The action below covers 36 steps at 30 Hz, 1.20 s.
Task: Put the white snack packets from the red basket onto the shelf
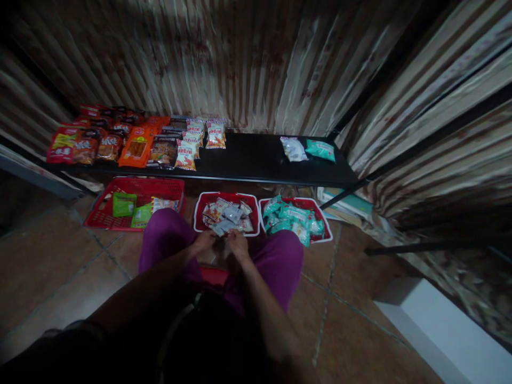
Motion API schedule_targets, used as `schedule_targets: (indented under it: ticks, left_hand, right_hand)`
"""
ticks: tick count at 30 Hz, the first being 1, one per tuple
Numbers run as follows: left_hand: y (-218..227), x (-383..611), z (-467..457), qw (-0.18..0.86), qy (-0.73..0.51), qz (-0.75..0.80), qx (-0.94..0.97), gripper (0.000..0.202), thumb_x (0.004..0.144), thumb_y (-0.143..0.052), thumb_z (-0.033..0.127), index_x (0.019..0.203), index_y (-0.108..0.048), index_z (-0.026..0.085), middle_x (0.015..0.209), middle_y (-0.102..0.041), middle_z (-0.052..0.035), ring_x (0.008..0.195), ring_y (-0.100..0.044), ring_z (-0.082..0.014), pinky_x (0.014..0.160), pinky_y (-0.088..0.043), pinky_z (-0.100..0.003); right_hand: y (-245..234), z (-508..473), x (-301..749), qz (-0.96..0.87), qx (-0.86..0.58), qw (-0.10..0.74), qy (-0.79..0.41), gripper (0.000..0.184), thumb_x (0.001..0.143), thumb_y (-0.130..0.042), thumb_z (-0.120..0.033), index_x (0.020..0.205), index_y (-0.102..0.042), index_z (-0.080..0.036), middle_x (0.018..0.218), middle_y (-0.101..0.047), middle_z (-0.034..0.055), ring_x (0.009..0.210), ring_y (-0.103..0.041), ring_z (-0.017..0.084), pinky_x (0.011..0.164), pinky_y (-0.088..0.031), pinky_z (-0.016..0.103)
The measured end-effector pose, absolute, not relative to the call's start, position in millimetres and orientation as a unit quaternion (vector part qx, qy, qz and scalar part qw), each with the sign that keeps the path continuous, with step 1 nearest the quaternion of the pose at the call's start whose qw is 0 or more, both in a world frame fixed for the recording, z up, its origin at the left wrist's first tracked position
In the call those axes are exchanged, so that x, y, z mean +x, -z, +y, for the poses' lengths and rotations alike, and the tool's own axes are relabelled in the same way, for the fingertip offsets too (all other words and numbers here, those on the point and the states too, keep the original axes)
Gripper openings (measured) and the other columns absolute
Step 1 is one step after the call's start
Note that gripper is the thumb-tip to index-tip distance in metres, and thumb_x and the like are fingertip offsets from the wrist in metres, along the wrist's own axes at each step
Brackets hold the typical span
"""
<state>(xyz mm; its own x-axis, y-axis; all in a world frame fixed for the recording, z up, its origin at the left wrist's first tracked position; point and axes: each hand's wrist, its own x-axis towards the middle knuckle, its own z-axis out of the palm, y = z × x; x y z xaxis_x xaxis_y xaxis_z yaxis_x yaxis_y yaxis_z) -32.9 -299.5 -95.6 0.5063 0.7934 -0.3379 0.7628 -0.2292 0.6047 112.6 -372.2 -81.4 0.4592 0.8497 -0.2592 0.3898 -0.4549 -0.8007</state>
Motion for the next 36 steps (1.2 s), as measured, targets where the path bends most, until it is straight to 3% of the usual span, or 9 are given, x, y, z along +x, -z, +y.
schedule_targets:
  ticks: [6, 11, 16, 21, 29, 33, 36]
  left_hand:
    - [115, -26, -300, 0.312, 0.010, 0.481, 0.819, 0.051, 0.074, -0.052, 0.009, 0.125, -0.054, 0.014, 0.137, -0.048, -0.0125, 0.128, -0.043, -0.0244, 0.108, -0.032, -0.033]
    - [128, -18, -302, 0.280, 0.039, 0.472, 0.835, 0.051, 0.078, -0.049, 0.007, 0.128, -0.051, 0.014, 0.145, -0.039, -0.0124, 0.138, -0.026, -0.0252, 0.111, -0.026, -0.036]
    - [137, -14, -295, 0.261, 0.056, 0.470, 0.842, 0.039, 0.085, -0.042, 0.009, 0.120, -0.057, 0.017, 0.143, -0.042, -0.0115, 0.138, -0.026, -0.0230, 0.109, -0.031, -0.038]
    - [134, -7, -278, 0.262, 0.051, 0.444, 0.855, 0.030, 0.086, -0.043, 0.010, 0.107, -0.063, 0.016, 0.131, -0.054, -0.0093, 0.132, -0.037, -0.0203, 0.109, -0.031, -0.035]
    - [85, 10, -238, 0.289, -0.026, 0.420, 0.860, 0.029, 0.088, -0.037, 0.010, 0.102, -0.062, 0.013, 0.116, -0.060, -0.0123, 0.117, -0.048, -0.0203, 0.106, -0.031, -0.032]
    - [44, 11, -217, 0.326, -0.045, 0.374, 0.867, 0.026, 0.090, -0.038, 0.018, 0.092, -0.064, 0.018, 0.093, -0.065, -0.0074, 0.091, -0.059, -0.0188, 0.089, -0.042, -0.027]
    - [10, 11, -207, 0.347, -0.066, 0.338, 0.872, 0.022, 0.088, -0.043, 0.022, 0.084, -0.065, 0.019, 0.083, -0.065, -0.0053, 0.079, -0.058, -0.0182, 0.078, -0.043, -0.026]
  right_hand:
    - [105, -390, 106, -0.393, -0.780, 0.343, -0.345, 0.023, 0.078, -0.049, -0.025, 0.092, -0.067, -0.023, 0.094, -0.071, 0.0044, 0.095, -0.064, 0.021, 0.088, -0.047, 0.033]
    - [119, -383, 103, -0.395, -0.764, 0.360, -0.361, 0.026, 0.082, -0.044, -0.034, 0.090, -0.067, -0.025, 0.091, -0.071, 0.0029, 0.089, -0.065, 0.020, 0.085, -0.049, 0.033]
    - [127, -374, 95, -0.386, -0.744, 0.393, -0.377, 0.028, 0.082, -0.046, -0.039, 0.089, -0.068, -0.024, 0.089, -0.072, 0.0029, 0.085, -0.066, 0.020, 0.083, -0.051, 0.033]
    - [130, -372, 98, -0.356, -0.749, 0.426, -0.362, 0.027, 0.081, -0.046, -0.040, 0.089, -0.067, -0.024, 0.085, -0.072, 0.0032, 0.083, -0.067, 0.021, 0.082, -0.051, 0.036]
    - [114, -361, 120, -0.342, -0.784, 0.440, -0.274, 0.051, 0.076, -0.047, -0.033, 0.123, -0.053, -0.013, 0.124, -0.058, 0.0140, 0.114, -0.054, 0.025, 0.100, -0.041, 0.042]
    - [91, -349, 131, -0.394, -0.783, 0.425, -0.227, 0.056, 0.075, -0.054, -0.037, 0.126, -0.051, -0.014, 0.134, -0.050, 0.0143, 0.127, -0.042, 0.026, 0.108, -0.031, 0.045]
    - [64, -342, 139, -0.407, -0.766, 0.429, -0.253, 0.053, 0.071, -0.063, -0.038, 0.119, -0.058, -0.018, 0.130, -0.055, 0.0114, 0.127, -0.042, 0.027, 0.108, -0.030, 0.046]
